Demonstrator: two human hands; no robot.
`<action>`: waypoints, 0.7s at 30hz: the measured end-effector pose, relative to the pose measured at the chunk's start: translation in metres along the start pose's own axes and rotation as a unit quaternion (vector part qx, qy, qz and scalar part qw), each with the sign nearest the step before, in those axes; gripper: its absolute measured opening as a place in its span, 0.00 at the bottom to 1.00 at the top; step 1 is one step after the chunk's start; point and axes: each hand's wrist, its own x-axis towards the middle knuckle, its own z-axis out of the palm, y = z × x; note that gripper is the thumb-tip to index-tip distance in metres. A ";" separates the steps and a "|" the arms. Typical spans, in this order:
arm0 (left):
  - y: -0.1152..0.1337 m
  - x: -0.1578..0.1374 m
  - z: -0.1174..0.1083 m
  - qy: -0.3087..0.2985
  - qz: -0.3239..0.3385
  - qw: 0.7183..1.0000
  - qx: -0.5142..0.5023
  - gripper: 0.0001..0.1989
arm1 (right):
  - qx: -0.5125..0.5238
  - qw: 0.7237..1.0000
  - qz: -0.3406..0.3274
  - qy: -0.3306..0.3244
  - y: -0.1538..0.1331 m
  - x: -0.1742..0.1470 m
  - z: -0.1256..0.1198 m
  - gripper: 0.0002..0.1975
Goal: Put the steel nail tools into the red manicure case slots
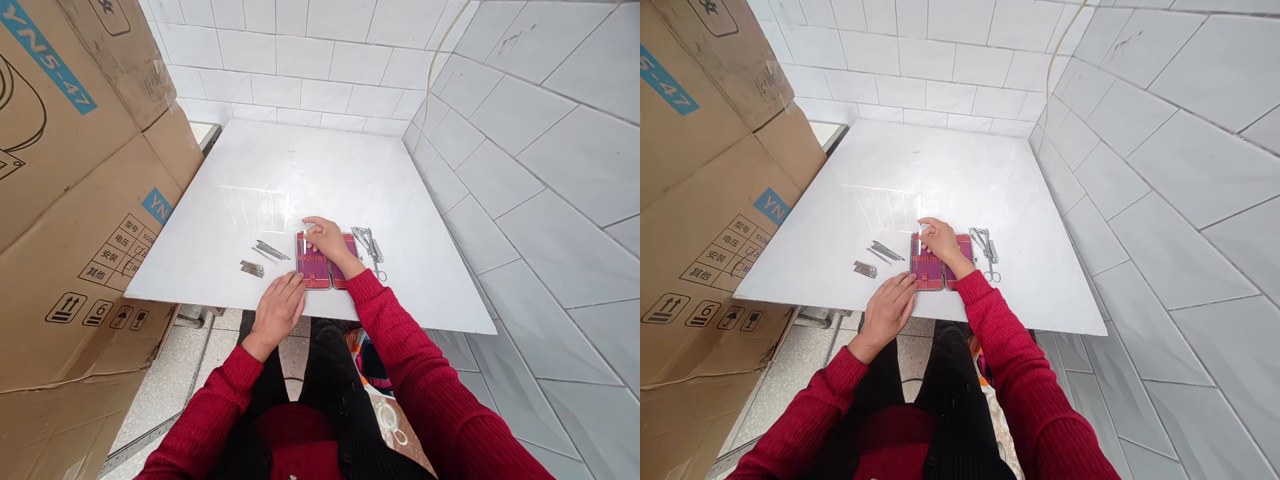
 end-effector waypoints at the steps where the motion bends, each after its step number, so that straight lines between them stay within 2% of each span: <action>1: 0.000 0.000 0.000 0.001 -0.001 1.000 0.000 0.14 | -0.008 1.000 -0.003 0.003 0.000 0.000 0.000 0.23; 8: 0.000 0.000 0.001 -0.004 -0.007 1.000 -0.005 0.15 | -0.036 0.999 0.000 0.001 0.002 -0.001 -0.001 0.22; 15: 0.000 0.001 0.001 -0.007 -0.007 1.000 -0.011 0.15 | -0.053 0.998 -0.015 0.003 0.012 0.001 0.001 0.14; 19: 0.000 0.001 0.002 -0.005 -0.010 1.000 -0.014 0.15 | -0.106 0.994 -0.002 0.006 0.009 -0.001 0.001 0.14; 21: 0.000 0.000 0.002 -0.008 -0.013 1.000 -0.018 0.16 | -0.147 0.989 -0.018 0.018 0.007 -0.002 0.002 0.14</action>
